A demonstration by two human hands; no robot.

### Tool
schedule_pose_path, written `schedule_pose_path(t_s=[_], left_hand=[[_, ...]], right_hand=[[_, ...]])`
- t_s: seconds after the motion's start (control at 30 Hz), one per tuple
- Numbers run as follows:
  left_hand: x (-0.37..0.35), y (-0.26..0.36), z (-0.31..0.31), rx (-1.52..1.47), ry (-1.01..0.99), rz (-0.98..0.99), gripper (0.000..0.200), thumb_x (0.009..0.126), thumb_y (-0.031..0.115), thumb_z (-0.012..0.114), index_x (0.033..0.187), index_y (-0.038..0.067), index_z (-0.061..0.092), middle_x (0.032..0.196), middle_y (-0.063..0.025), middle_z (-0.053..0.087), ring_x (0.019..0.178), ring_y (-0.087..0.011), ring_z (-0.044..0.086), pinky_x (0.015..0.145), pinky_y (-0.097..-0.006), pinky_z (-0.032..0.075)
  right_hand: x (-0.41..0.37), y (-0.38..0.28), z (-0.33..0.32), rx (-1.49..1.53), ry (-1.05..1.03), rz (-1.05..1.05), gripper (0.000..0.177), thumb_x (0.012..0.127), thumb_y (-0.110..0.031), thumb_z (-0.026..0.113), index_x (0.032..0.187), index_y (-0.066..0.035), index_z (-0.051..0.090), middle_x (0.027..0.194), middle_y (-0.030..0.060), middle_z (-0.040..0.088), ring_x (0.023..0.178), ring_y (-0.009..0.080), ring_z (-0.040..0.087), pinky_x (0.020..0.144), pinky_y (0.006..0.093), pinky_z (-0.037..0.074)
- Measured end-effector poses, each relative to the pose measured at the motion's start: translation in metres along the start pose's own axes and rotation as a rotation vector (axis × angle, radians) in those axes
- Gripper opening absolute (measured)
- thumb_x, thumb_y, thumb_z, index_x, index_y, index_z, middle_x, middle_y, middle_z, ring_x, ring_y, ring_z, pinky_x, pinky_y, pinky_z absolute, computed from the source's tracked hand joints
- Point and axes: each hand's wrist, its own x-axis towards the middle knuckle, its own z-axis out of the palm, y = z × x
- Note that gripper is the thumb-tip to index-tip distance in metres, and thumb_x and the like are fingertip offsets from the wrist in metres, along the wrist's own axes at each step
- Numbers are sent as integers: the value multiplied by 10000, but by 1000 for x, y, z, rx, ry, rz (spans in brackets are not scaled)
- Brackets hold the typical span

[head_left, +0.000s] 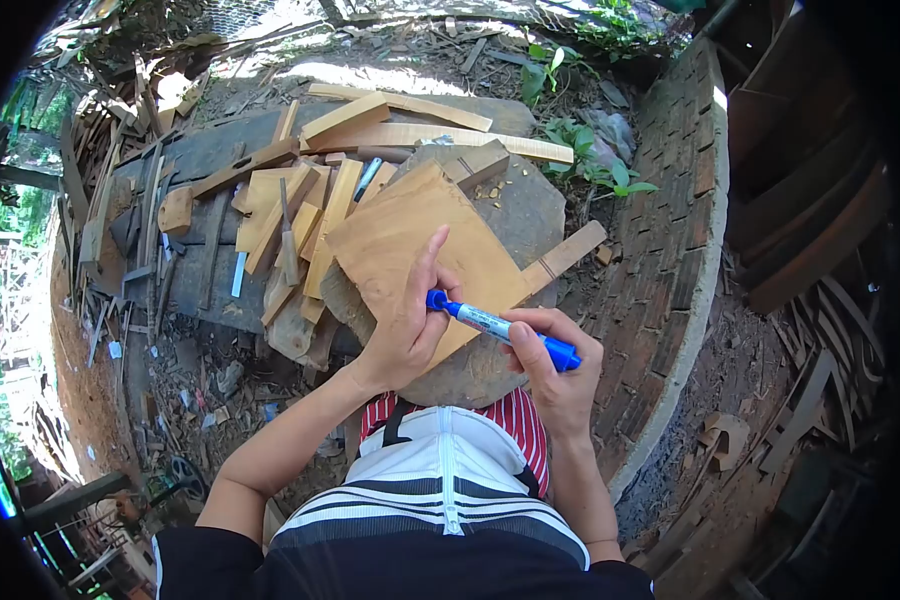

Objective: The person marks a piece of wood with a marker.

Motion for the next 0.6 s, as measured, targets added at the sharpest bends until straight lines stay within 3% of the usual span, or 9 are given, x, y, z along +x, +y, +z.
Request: schedule_pose_path(t_s=[0.17,0.27,0.43,0.5,0.6], left_hand=[[-4,10,-9,541,-223,200,836,818,-39,540,1537,40,120,871,-144,531,773,-274,557,755,-377,457],[-1,16,-12,709,-323,184,813,825,38,629,1519,66,208,754,-130,566,687,-297,597,663,-393,481],[-10,10,-5,806,-296,230,751,812,147,705,1468,112,340,610,-72,568,551,-267,618,503,-380,467],[-13,9,-2,850,-307,239,724,814,167,710,1453,125,371,570,-60,561,514,-261,616,464,-379,458],[-14,9,0,856,-409,95,713,828,175,698,1457,158,364,556,-78,566,501,-289,611,453,-392,461]], right_hand=[[3,-2,-4,-119,-68,-66,181,857,-127,732,975,9,714,764,43,666,626,78,582,573,225,450],[7,-2,-16,-356,-312,-325,281,801,-124,770,1059,-28,715,797,94,678,638,149,634,590,261,487],[-7,14,-23,-433,-375,-422,373,787,-118,775,1139,-33,685,762,68,677,603,172,634,584,284,498],[-9,13,-29,-714,-461,-534,430,777,-169,786,1178,-66,672,694,47,643,577,194,618,552,305,484],[-9,15,-36,-861,-434,-670,414,795,-250,762,1175,-118,665,634,18,598,537,173,579,509,305,445]])
